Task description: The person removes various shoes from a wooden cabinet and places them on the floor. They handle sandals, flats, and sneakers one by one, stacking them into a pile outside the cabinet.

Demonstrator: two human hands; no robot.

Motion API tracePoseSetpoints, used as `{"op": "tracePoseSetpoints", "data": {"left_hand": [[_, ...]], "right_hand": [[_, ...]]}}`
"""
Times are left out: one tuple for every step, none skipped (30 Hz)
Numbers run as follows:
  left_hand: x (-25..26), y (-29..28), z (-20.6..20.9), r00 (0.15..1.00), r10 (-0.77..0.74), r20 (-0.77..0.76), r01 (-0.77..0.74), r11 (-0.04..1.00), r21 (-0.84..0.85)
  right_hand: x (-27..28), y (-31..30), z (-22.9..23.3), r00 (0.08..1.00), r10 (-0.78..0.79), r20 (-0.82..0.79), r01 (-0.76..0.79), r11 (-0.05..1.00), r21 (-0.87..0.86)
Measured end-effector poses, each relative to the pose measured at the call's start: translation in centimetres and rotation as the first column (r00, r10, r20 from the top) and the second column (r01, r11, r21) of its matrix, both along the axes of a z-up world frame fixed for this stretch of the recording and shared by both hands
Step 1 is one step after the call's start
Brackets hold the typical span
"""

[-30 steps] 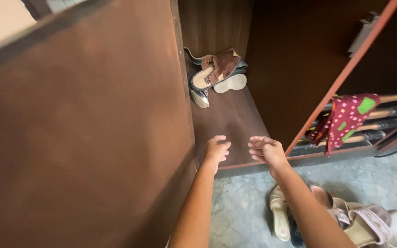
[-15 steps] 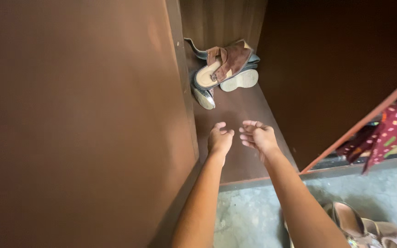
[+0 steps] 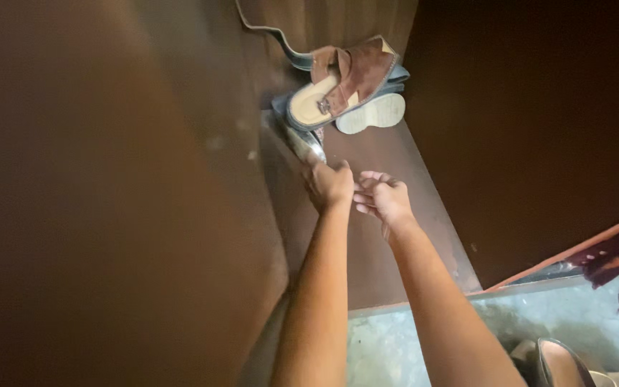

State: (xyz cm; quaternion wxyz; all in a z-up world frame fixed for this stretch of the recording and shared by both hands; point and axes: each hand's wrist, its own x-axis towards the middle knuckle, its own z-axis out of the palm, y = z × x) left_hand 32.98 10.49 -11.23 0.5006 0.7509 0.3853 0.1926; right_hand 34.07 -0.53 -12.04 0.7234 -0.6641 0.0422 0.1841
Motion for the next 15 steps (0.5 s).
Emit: {"op": "tracePoseSetpoints", "data": {"left_hand": [[0.9, 0.2, -0.1, 1.0, 0.028, -0.001, -0.028, 1.0, -0.006], [1.8, 0.4, -0.1, 0.998, 0.055, -0.003, -0.055, 0.998, -0.012], [2.5, 0.7, -0.3, 0.997, 0.07, 0.018, -0.069, 0.997, -0.024], [3.2, 1.0, -0.4, 0.996, 0.085, 0.039, -0.083, 0.996, -0.035], [3.8, 1.4, -0.6, 0.993, 0.1, 0.054, -0.098, 0.994, -0.046], [4.4, 1.8, -0.7, 0.983, 0.11, 0.15, -0.101, 0.993, -0.066], [5.1, 2.2, -0.8, 0.961, 0.119, 0.249, -0.101, 0.991, -0.084], [5.8, 2.5, -0.9, 0.93, 0.129, 0.344, -0.099, 0.99, -0.103], [6.6, 2.8, -0.9, 0.905, 0.132, 0.404, -0.092, 0.989, -0.117], [7.2, 3.3, -0.9, 0.877, 0.136, 0.462, -0.085, 0.988, -0.13], [7.7, 3.9, -0.9, 0.863, 0.154, 0.481, -0.087, 0.983, -0.159], [8.2, 4.5, -0.9, 0.849, 0.173, 0.5, -0.089, 0.978, -0.187], [8.6, 5.0, -1.0, 0.832, 0.194, 0.519, -0.092, 0.972, -0.216], [9.1, 5.3, -1.2, 0.849, 0.217, 0.483, -0.127, 0.969, -0.212], [9.3, 5.5, -1.4, 0.864, 0.241, 0.443, -0.165, 0.965, -0.204]], "right_hand": [[0.4, -0.1, -0.3, 1.0, -0.001, -0.011, 0.001, 1.0, -0.002], [0.8, -0.3, -0.5, 1.0, -0.003, -0.023, 0.003, 1.0, -0.004], [1.1, -0.4, -0.8, 0.999, 0.001, -0.035, -0.001, 1.0, -0.003], [1.5, -0.6, -0.9, 1.0, 0.002, -0.03, -0.002, 1.0, 0.008], [1.5, -0.6, -1.2, 1.0, 0.005, -0.03, -0.004, 1.0, 0.021], [1.5, -0.5, -1.4, 0.999, 0.007, -0.031, -0.006, 0.999, 0.033], [1.3, -0.4, -1.8, 1.0, -0.007, -0.027, 0.008, 0.999, 0.045], [0.9, -0.2, -2.4, 1.0, -0.021, -0.022, 0.022, 0.998, 0.057], [0.4, -0.3, -2.9, 0.999, -0.039, -0.017, 0.04, 0.997, 0.062], [0.0, -0.2, -3.6, 0.999, -0.035, -0.03, 0.037, 0.998, 0.047], [-0.8, 0.1, -4.3, 0.998, -0.035, -0.048, 0.037, 0.999, 0.033], [-1.4, 0.2, -4.9, 0.997, -0.035, -0.067, 0.036, 0.999, 0.02], [-1.7, 0.3, -5.7, 0.995, -0.049, -0.086, 0.056, 0.995, 0.079], [-2.0, 0.4, -6.5, 0.992, -0.063, -0.105, 0.077, 0.987, 0.138], [-2.2, 0.4, -7.2, 0.989, -0.074, -0.129, 0.098, 0.975, 0.197]]}}
